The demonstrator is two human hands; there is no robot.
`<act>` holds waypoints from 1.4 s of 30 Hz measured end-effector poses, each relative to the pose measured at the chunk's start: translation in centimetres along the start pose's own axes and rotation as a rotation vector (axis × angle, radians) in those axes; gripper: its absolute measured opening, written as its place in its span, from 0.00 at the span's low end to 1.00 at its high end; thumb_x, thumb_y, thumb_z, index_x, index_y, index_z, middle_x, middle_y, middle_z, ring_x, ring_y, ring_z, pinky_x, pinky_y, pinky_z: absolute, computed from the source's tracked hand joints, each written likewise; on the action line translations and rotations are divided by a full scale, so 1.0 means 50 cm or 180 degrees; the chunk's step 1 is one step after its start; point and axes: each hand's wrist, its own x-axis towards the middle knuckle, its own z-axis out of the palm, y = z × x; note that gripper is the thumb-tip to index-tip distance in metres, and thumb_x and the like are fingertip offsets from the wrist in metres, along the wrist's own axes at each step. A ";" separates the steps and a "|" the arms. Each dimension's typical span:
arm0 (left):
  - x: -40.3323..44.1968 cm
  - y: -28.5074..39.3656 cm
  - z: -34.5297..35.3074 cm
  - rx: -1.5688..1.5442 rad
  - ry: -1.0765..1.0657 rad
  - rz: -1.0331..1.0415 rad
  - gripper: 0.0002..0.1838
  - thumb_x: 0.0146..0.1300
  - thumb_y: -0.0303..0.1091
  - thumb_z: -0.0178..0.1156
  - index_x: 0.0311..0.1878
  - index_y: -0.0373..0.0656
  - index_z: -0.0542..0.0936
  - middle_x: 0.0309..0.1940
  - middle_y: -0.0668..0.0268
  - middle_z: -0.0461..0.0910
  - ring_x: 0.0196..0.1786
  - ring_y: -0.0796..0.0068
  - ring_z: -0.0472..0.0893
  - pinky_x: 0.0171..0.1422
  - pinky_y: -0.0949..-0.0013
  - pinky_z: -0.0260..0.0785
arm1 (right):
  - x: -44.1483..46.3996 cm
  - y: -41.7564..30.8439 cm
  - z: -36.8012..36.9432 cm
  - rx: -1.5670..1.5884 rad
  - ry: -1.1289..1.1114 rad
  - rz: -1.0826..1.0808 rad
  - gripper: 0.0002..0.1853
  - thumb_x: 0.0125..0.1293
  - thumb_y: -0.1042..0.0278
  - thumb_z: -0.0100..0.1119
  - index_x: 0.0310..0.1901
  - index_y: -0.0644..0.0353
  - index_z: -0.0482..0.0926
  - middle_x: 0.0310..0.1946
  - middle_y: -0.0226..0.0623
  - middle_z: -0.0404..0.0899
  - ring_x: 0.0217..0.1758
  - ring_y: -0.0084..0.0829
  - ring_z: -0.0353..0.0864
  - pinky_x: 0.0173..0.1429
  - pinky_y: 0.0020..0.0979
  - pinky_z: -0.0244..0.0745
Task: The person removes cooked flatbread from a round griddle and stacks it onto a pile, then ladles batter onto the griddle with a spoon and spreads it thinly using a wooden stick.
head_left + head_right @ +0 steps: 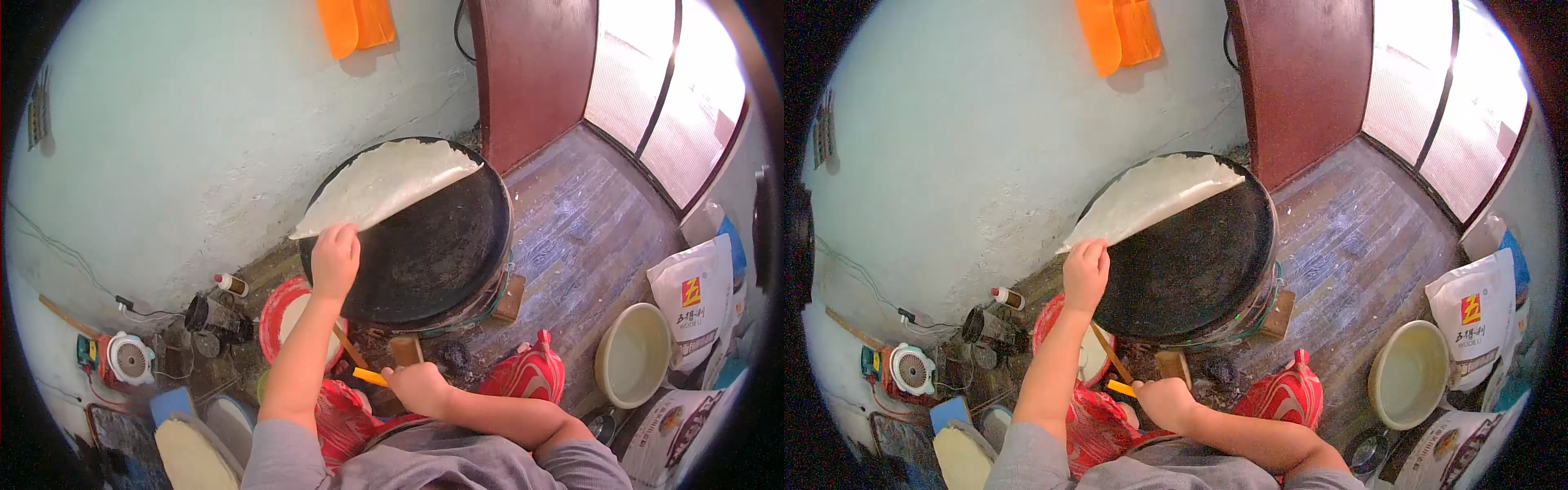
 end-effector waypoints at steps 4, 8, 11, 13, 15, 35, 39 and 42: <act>-0.076 0.044 -0.025 0.0192 -0.0129 0.0174 0.09 0.48 0.24 0.57 0.36 0.39 0.74 0.36 0.59 0.74 0.41 0.58 0.75 0.46 0.61 0.68 | -0.006 -0.010 -0.005 -0.0084 0.0028 -0.0045 0.08 0.53 0.72 0.50 0.35 0.61 0.70 0.22 0.35 0.77 0.26 0.34 0.80 0.24 0.32 0.73; -0.210 0.046 -0.015 0.0124 -0.0840 0.0003 0.12 0.46 0.25 0.58 0.38 0.40 0.75 0.39 0.58 0.74 0.46 0.59 0.73 0.49 0.62 0.67 | -0.008 -0.010 0.015 -0.0116 0.0045 -0.0072 0.07 0.54 0.71 0.49 0.35 0.61 0.70 0.23 0.36 0.77 0.26 0.34 0.80 0.23 0.32 0.73; -0.280 0.058 -0.025 0.0375 -0.1504 -0.0380 0.20 0.43 0.29 0.62 0.44 0.40 0.74 0.47 0.55 0.70 0.54 0.56 0.68 0.52 0.58 0.65 | -0.013 -0.014 0.009 -0.0002 0.0043 -0.0162 0.07 0.55 0.71 0.49 0.35 0.62 0.70 0.23 0.36 0.77 0.26 0.35 0.80 0.23 0.32 0.73; -0.363 0.027 0.020 0.0476 -0.1317 -0.1439 0.37 0.40 0.36 0.67 0.57 0.41 0.66 0.56 0.52 0.62 0.62 0.49 0.58 0.54 0.46 0.59 | -0.014 -0.016 0.003 0.0034 -0.0085 -0.0203 0.08 0.55 0.70 0.48 0.36 0.62 0.71 0.23 0.36 0.77 0.26 0.35 0.80 0.23 0.33 0.74; -0.380 -0.023 0.072 -0.0214 -0.0615 -0.3316 0.35 0.43 0.36 0.66 0.56 0.40 0.66 0.55 0.52 0.62 0.60 0.51 0.61 0.50 0.47 0.62 | -0.014 -0.018 0.008 0.0030 -0.0123 -0.0203 0.08 0.55 0.71 0.48 0.36 0.62 0.71 0.23 0.36 0.77 0.26 0.35 0.80 0.24 0.33 0.74; 0.331 -0.147 -0.142 0.1683 0.0195 -0.0805 0.06 0.53 0.30 0.50 0.30 0.40 0.75 0.29 0.56 0.77 0.33 0.53 0.76 0.34 0.54 0.68 | 0.004 -0.002 0.019 0.0088 0.0026 -0.0081 0.09 0.54 0.71 0.49 0.38 0.59 0.71 0.25 0.36 0.77 0.28 0.33 0.80 0.24 0.31 0.73; 0.337 -0.008 -0.103 0.1031 0.0433 0.0704 0.06 0.52 0.27 0.49 0.32 0.43 0.74 0.30 0.61 0.75 0.33 0.57 0.75 0.34 0.56 0.68 | 0.006 0.001 0.036 0.0022 0.0068 -0.0106 0.09 0.54 0.70 0.49 0.38 0.58 0.71 0.25 0.34 0.77 0.27 0.33 0.80 0.24 0.30 0.73; 0.237 0.070 -0.047 0.0743 0.0197 0.1177 0.05 0.52 0.27 0.49 0.33 0.42 0.73 0.27 0.61 0.73 0.32 0.60 0.74 0.36 0.60 0.68 | 0.005 -0.001 0.042 -0.0023 0.0095 -0.0123 0.10 0.54 0.70 0.49 0.39 0.58 0.71 0.25 0.34 0.77 0.26 0.32 0.80 0.24 0.30 0.73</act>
